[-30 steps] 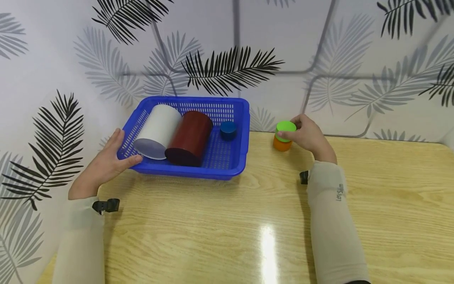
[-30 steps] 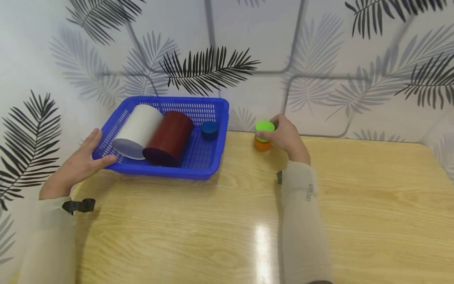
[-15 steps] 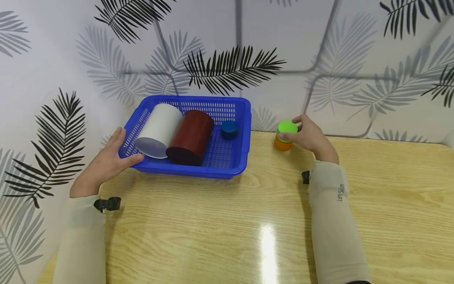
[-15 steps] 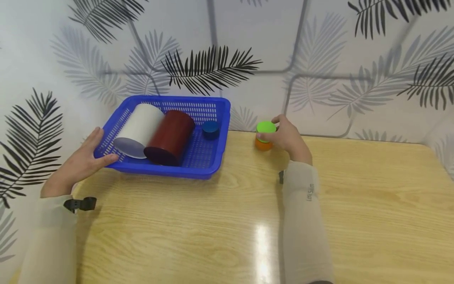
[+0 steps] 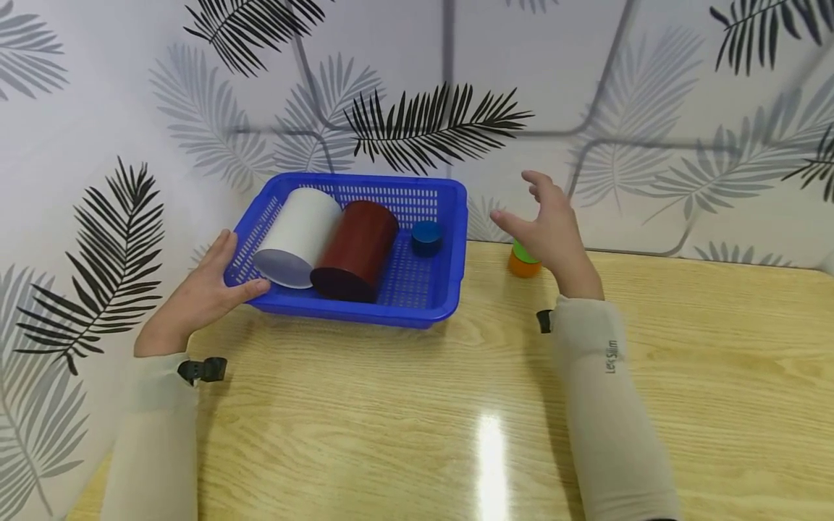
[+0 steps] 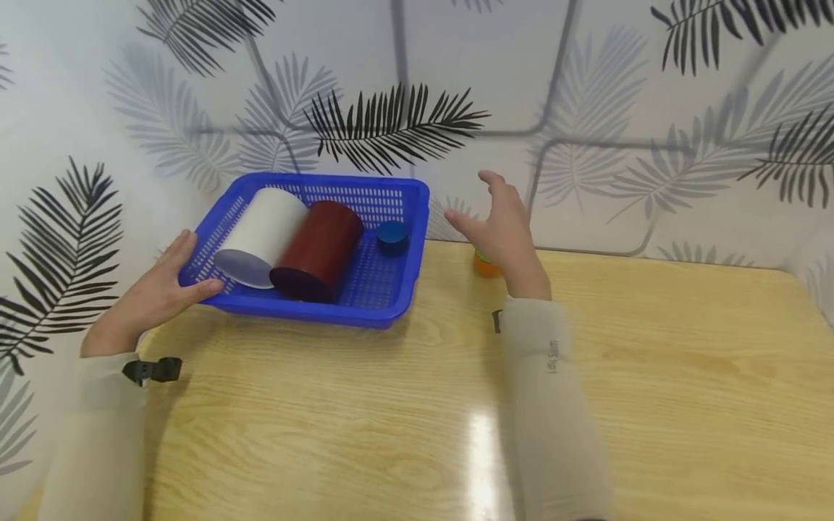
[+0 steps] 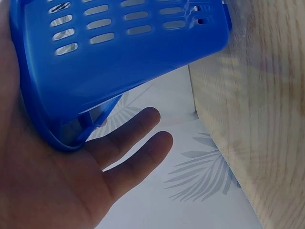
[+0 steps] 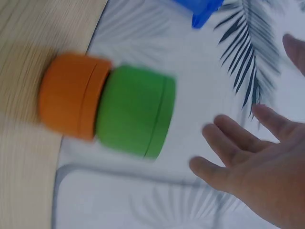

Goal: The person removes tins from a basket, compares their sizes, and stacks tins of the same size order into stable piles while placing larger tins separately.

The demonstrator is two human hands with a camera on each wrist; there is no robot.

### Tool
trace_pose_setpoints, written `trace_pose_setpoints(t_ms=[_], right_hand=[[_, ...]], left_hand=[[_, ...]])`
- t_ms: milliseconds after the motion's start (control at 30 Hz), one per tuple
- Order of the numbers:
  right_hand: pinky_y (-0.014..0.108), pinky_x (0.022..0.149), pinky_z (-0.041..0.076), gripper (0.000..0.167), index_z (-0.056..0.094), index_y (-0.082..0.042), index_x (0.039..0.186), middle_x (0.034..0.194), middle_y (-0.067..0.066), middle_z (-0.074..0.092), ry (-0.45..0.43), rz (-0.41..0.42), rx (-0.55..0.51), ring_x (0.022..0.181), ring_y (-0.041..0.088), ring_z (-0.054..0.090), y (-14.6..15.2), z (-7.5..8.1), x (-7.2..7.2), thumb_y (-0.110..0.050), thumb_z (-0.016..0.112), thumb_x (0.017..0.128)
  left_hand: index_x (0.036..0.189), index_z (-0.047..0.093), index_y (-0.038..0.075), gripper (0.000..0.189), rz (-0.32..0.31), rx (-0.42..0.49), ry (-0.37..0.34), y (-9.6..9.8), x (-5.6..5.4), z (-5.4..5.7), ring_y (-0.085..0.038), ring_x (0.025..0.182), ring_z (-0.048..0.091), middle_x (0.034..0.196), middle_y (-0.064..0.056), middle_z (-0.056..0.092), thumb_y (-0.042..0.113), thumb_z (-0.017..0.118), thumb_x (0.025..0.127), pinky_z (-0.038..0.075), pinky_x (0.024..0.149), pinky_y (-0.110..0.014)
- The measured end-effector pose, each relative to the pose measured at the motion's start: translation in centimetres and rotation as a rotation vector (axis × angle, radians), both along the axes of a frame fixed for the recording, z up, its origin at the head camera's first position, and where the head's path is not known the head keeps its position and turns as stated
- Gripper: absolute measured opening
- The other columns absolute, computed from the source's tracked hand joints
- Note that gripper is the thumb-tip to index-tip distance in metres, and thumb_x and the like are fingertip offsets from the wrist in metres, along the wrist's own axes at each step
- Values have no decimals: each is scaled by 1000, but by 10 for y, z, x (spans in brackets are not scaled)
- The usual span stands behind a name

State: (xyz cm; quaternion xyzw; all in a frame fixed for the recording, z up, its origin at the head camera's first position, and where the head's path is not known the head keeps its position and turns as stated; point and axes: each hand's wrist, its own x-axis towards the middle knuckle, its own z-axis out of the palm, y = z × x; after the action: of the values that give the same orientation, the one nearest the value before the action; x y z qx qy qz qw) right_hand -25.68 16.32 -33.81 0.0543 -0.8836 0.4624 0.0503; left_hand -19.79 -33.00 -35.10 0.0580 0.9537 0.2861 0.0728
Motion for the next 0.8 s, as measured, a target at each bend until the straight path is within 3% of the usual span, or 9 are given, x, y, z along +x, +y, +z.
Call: trace_pose_setpoints(t_ms=[133,267,400,533,700,800], right_hand=[[52,114,32,69,42,-11,152,153,14,42,169,-17,-14,141,32,38,-28,2,2,-35,71,95],[48,113,34,60,48,-6,148,148,13,48,267,39,-37,138,29,42,-49,-1,2,-30,69,96],[47,113,34,61,47,-7,149,148,12,48,231,138,-14,137,28,44,-64,-7,0,-29,70,96],[47,113,33,62,45,-7,150,145,16,51,175,223,108,135,30,46,-75,-14,-4,-28,68,97],[50,110,30,57,45,-5,149,123,18,63,194,215,197,116,33,57,-86,-19,-12,-23,65,98],[50,103,34,55,47,-5,148,109,15,65,173,209,221,104,32,56,-92,-20,-17,-23,63,99]], left_hand=[[160,-10,7,112,-5,9,-1,0,-2,1,-36,152,-11,166,-9,-18,52,68,93,5,117,-63],[160,-10,8,112,-5,13,-6,1,-4,1,-35,152,-11,166,-7,-18,53,67,93,5,117,-63],[161,-10,9,111,-4,10,-5,2,-5,1,-36,152,-10,166,-7,-18,52,67,94,6,117,-64],[161,-10,10,112,-5,15,-6,3,-6,0,-36,152,-10,167,-8,-17,54,67,93,6,117,-64],[161,-9,9,112,-12,6,-9,4,-4,1,-37,152,-10,167,-8,-17,56,67,93,7,116,-65],[161,-10,9,112,-3,3,-21,1,0,1,-36,152,-10,167,-6,-18,54,67,93,7,117,-64]])
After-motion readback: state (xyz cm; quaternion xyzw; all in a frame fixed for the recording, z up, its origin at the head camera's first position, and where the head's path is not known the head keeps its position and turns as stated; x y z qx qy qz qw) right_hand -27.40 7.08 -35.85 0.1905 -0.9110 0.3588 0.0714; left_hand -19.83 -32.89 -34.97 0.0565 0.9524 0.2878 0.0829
